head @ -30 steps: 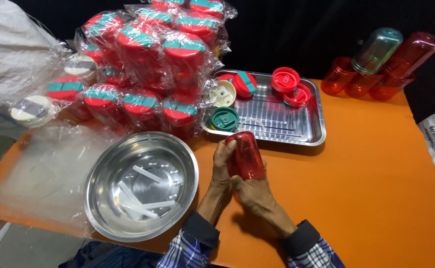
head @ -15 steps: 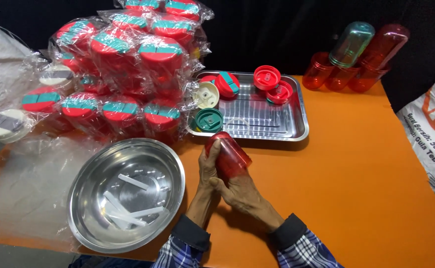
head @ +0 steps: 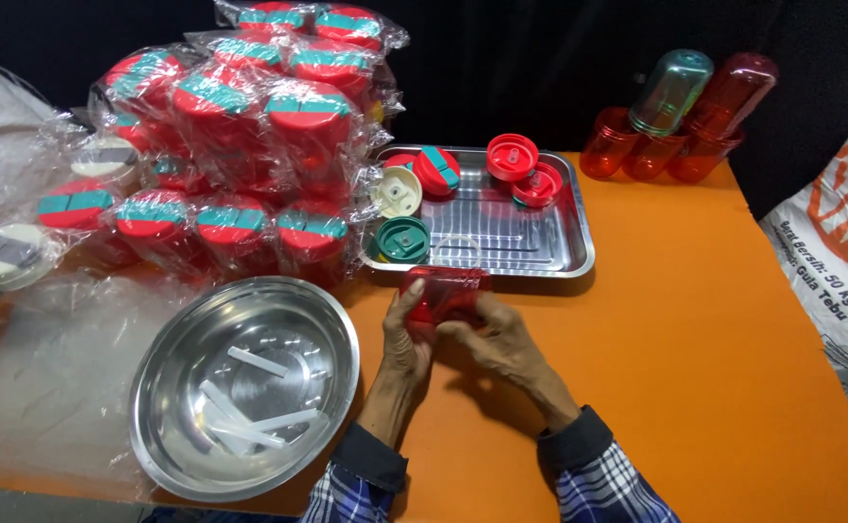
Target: Assembling plastic containers by inserting a component, attaching a lid, and wrapping them in plastic film.
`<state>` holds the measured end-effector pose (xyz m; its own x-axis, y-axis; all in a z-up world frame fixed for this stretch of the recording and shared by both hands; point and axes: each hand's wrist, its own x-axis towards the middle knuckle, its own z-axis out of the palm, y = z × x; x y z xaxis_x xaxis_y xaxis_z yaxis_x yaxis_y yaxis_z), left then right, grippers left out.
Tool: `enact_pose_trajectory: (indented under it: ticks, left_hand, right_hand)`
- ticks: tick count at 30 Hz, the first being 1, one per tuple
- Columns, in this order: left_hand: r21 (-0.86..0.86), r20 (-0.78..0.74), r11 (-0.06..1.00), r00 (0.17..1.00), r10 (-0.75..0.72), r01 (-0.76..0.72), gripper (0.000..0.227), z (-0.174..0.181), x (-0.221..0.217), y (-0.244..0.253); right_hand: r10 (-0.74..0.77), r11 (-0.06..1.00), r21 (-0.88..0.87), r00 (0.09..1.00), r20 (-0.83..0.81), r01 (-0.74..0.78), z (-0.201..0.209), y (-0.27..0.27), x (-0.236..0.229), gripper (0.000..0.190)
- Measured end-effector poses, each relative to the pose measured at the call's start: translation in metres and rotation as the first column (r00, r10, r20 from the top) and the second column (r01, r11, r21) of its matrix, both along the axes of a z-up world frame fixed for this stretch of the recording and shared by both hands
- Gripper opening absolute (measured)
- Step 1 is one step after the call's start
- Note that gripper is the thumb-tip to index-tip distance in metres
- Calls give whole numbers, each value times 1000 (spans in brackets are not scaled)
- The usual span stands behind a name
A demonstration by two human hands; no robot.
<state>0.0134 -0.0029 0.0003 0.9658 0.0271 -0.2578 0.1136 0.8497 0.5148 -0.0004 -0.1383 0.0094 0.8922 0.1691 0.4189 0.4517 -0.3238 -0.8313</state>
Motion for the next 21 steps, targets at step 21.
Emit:
enact_pose_trajectory:
  ticks: [21]
  left_hand:
    - [774, 266, 609, 782, -564, 176, 70, -28, -3, 0]
  right_hand:
    - [-126, 936, 337, 991, 52, 102, -1, -45, 2, 40]
